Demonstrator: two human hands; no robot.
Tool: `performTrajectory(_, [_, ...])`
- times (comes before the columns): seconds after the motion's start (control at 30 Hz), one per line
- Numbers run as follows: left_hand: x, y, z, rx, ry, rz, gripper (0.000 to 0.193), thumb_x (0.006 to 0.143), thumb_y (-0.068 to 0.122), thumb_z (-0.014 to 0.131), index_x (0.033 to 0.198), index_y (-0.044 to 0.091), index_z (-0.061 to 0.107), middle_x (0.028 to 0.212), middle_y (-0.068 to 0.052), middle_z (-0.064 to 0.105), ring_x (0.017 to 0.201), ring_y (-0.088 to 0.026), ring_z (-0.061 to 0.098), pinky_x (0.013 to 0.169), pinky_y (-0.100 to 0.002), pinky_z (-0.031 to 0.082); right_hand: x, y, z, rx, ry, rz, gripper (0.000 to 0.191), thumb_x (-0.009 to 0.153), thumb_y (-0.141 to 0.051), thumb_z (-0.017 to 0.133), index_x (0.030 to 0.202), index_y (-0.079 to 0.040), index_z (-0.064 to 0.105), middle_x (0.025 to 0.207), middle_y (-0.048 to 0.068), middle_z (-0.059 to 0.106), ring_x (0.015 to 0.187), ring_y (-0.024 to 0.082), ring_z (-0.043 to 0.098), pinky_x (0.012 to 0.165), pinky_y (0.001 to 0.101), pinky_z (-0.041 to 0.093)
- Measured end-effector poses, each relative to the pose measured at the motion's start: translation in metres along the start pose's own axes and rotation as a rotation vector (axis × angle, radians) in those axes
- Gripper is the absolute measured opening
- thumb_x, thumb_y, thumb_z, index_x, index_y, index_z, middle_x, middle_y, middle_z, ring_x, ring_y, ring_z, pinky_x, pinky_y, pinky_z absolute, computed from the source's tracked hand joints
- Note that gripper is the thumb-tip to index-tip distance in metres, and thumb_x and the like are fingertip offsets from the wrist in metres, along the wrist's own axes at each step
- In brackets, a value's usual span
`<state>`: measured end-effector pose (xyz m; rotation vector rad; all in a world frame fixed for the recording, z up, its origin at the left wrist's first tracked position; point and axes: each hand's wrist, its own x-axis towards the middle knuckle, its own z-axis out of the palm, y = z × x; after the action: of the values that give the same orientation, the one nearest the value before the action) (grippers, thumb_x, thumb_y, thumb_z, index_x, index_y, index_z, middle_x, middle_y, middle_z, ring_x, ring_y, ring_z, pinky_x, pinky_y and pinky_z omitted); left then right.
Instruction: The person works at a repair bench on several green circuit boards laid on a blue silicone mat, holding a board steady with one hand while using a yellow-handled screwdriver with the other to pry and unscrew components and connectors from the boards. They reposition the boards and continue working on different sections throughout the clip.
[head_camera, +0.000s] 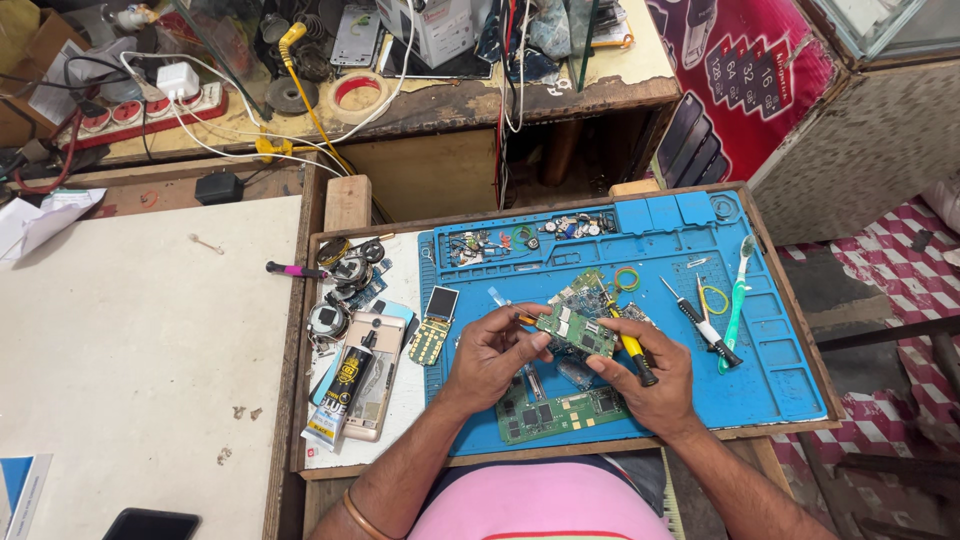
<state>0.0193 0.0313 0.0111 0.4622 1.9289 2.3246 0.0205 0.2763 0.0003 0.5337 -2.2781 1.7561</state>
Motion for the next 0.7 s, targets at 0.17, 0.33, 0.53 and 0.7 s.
performTrajectory(0.17, [0.0003,0.0017,-0.0004,0.018,0.007,-0.005,0.041,0.098,0.023,0.073,0.131,-0.001,0.065,0.092,-0.008,0.074,0.084,-0.012,0.074,0.073,-0.024,0.06,0.0003,0.0005,-0.0006,-0.017,-0.001,-0.007,0.048,0.08,-0.023,0.087,0.123,-0.006,0.072,0.091,0.002,0.07,0.081,0.008,0.063,0.069,0.023,0.051])
performTrajectory(0.33, [0.0004,0.0014,-0.0005,-0.015,0.004,0.014,0.04,0.099,0.022,0.073,0.129,-0.002,0.064,0.094,-0.009,0.074,0.085,-0.012,0.073,0.074,-0.024,0.06,0.0007,0.0018,-0.0011,-0.03,-0.006,-0.006,0.049,0.079,-0.025,0.087,0.122,-0.007,0.072,0.088,0.002,0.069,0.079,0.008,0.063,0.066,0.0233,0.05])
performTrajectory(0.53, [0.0,-0.0018,-0.0006,-0.048,0.01,0.001,0.037,0.099,0.02,0.073,0.127,-0.002,0.063,0.094,-0.01,0.075,0.086,-0.011,0.074,0.076,-0.024,0.061,0.0003,0.0013,-0.0004,-0.026,-0.012,0.011,0.049,0.078,-0.026,0.088,0.121,-0.007,0.072,0.086,0.002,0.069,0.078,0.009,0.063,0.065,0.0238,0.05])
performTrajectory(0.7, [0.0,-0.0039,-0.0018,-0.026,0.023,0.009,0.035,0.097,0.017,0.075,0.124,-0.002,0.064,0.096,-0.011,0.076,0.086,-0.011,0.074,0.073,-0.023,0.059,0.0004,-0.0019,0.0007,-0.019,-0.016,-0.017,0.05,0.079,-0.026,0.087,0.122,-0.006,0.072,0.093,0.003,0.073,0.084,0.01,0.067,0.071,0.0245,0.053])
